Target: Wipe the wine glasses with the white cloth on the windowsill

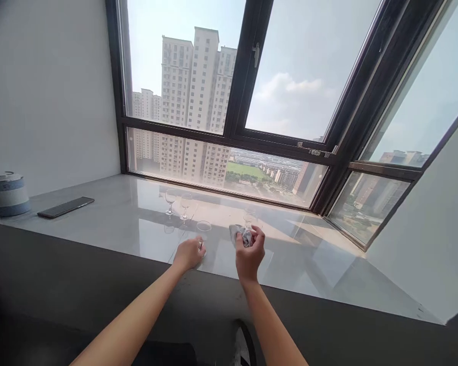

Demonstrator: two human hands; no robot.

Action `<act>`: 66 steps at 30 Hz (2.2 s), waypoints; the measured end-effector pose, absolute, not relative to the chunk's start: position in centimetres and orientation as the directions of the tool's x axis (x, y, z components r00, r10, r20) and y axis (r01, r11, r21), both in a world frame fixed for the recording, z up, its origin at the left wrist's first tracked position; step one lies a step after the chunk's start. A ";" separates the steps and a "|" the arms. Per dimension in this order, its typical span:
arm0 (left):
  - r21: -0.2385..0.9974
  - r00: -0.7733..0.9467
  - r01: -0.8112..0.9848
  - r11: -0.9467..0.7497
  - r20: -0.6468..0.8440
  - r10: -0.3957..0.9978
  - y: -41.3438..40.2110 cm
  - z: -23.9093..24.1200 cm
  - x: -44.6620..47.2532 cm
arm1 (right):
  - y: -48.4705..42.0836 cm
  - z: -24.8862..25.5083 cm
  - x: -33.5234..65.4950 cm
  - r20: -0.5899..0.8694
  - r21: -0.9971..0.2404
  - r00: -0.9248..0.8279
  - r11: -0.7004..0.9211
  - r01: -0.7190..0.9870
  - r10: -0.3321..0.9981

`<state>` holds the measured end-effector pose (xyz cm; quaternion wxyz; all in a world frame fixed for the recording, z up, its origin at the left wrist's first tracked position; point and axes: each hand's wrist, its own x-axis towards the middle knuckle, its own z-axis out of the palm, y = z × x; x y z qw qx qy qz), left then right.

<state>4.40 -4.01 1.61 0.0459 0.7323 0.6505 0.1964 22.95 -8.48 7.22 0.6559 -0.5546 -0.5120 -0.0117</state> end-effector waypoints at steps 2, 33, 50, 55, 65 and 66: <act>0.320 0.075 0.935 -0.151 0.236 0.969 -4.1 1.6 4.4 | -7.1 9.5 20.0 0.730 -0.668 0.396 0.463 0.582 0.557; 0.394 0.058 0.907 -0.150 0.235 0.970 -4.1 1.4 4.2 | -4.6 12.9 13.5 0.366 -0.035 -0.271 0.304 0.952 0.890; 0.397 0.048 0.909 -0.124 0.195 0.980 -4.4 1.7 4.2 | -3.3 13.2 12.6 0.240 0.120 -0.379 0.360 0.925 0.894; 0.394 0.034 0.914 -0.101 0.173 0.984 -4.4 1.8 4.2 | -3.2 13.4 12.8 0.190 0.074 -0.408 0.402 0.913 0.893; 0.384 0.048 0.915 -0.124 0.200 0.979 -4.5 1.6 4.2 | -2.5 13.8 13.2 0.140 -0.006 -0.425 0.430 0.903 0.895; 0.382 0.049 0.916 -0.124 0.200 0.978 -4.5 1.6 4.1 | -2.4 13.8 13.2 0.138 -0.014 -0.433 0.439 0.898 0.891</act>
